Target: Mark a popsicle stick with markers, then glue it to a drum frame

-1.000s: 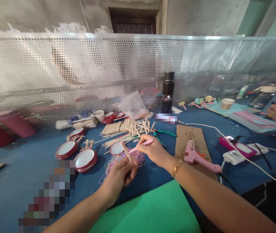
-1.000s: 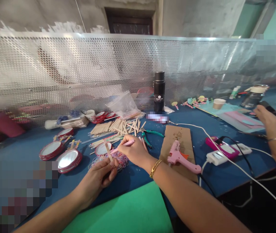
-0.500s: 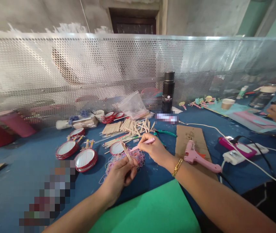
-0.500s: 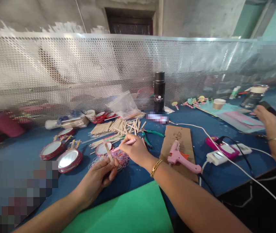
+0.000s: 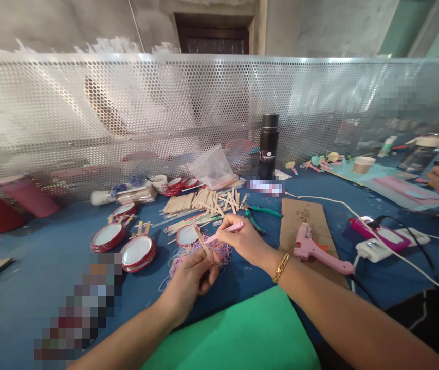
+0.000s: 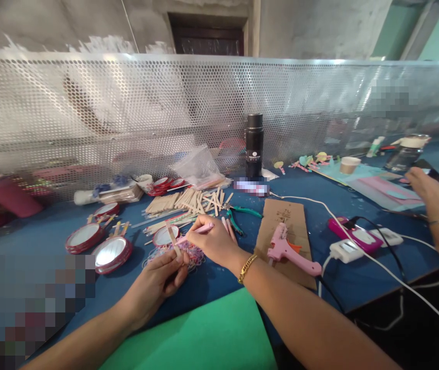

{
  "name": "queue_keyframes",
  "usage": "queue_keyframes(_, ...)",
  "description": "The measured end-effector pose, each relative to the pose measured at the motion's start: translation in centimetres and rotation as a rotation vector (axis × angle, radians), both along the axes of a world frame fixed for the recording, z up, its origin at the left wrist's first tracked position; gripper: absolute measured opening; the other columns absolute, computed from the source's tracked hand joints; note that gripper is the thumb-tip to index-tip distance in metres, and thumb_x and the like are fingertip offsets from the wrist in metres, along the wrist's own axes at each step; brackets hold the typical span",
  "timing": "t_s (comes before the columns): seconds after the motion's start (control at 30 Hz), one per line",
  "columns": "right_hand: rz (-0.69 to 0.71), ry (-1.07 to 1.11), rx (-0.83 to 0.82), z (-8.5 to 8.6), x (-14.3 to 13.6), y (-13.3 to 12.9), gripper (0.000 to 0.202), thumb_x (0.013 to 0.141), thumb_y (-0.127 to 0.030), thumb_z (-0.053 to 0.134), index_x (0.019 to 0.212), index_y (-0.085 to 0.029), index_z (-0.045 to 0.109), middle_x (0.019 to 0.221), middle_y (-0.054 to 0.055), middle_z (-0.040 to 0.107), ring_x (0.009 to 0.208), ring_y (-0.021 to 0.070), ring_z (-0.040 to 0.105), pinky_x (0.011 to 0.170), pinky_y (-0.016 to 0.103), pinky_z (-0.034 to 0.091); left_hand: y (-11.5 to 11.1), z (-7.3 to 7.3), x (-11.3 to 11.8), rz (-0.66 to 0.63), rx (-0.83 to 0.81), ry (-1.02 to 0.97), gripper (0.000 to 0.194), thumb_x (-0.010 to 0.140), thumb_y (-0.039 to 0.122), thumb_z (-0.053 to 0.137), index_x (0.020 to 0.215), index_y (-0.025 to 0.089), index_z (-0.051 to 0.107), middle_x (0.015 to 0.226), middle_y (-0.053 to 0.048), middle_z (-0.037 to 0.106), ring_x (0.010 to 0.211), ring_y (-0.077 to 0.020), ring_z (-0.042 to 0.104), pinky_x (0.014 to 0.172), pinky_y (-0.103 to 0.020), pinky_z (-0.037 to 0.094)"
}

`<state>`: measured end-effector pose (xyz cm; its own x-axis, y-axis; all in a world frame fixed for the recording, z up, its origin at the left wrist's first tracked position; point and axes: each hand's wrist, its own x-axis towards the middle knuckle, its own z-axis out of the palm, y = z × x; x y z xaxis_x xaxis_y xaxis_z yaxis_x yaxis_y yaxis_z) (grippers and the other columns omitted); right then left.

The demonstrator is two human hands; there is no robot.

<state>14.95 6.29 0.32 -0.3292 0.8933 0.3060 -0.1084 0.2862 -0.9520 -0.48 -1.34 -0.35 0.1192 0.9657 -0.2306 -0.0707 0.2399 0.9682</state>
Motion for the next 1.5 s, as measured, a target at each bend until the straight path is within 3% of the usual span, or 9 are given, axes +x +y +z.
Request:
queue_keyframes(0.53, -0.044, -0.033, -0.031, -0.01, 0.29, 0.24, 0.011, 0.072, -0.022, 0.061, 0.064, -0.019, 0.054, 0.058, -0.006, 0.044, 0.056, 0.0105, 0.035, 0.053, 0.025, 0.026, 0.21, -0.34, -0.18, -0.007, 0.005, 0.003, 0.028, 0.081, 0.045, 0.064, 0.083, 0.018, 0.058, 0.051, 0.007, 0.05, 0.041, -0.0053, 0.029, 0.041, -0.021, 0.014)
queue_keyframes(1.07, 0.005, -0.039, 0.029, 0.04, 0.16, 0.05, 0.01, 0.073, -0.021, 0.06, 0.064, -0.018, 0.055, 0.064, -0.005, 0.051, 0.06, 0.0109, 0.042, 0.057, 0.025, 0.031, 0.12, -0.09, 0.08, 0.002, 0.007, 0.001, 0.029, 0.081, 0.047, 0.064, 0.083, 0.019, 0.058, 0.051, 0.007, 0.049, 0.042, -0.0058, 0.028, 0.042, -0.022, 0.013)
queue_keyframes(1.23, -0.056, -0.067, 0.003, -0.01, 0.27, 0.19, 0.01, 0.072, -0.022, 0.061, 0.065, -0.019, 0.055, 0.059, -0.006, 0.046, 0.056, 0.0106, 0.037, 0.053, 0.025, 0.027, 0.06, -0.27, -0.02, -0.005, 0.012, 0.0, 0.027, 0.082, 0.045, 0.063, 0.082, 0.019, 0.058, 0.05, 0.007, 0.049, 0.041, -0.006, 0.028, 0.042, -0.023, 0.013)
queue_keyframes(1.4, 0.008, -0.037, 0.032, 0.04, 0.14, 0.05, 0.01, 0.073, -0.02, 0.059, 0.064, -0.018, 0.055, 0.064, -0.005, 0.05, 0.06, 0.0108, 0.042, 0.057, 0.025, 0.03, 0.17, -0.39, -0.13, -0.002, 0.011, 0.007, 0.028, 0.082, 0.047, 0.063, 0.082, 0.018, 0.058, 0.051, 0.007, 0.049, 0.042, -0.006, 0.029, 0.041, -0.022, 0.014)
queue_keyframes(1.5, -0.022, -0.07, 0.029, 0.02, 0.24, 0.13, 0.01, 0.073, -0.021, 0.06, 0.064, -0.019, 0.055, 0.061, -0.005, 0.048, 0.058, 0.0106, 0.04, 0.055, 0.025, 0.029, 0.19, -0.31, -0.13, 0.002, 0.014, 0.005, 0.029, 0.081, 0.046, 0.064, 0.083, 0.018, 0.059, 0.051, 0.007, 0.049, 0.042, -0.0059, 0.029, 0.041, -0.021, 0.014)
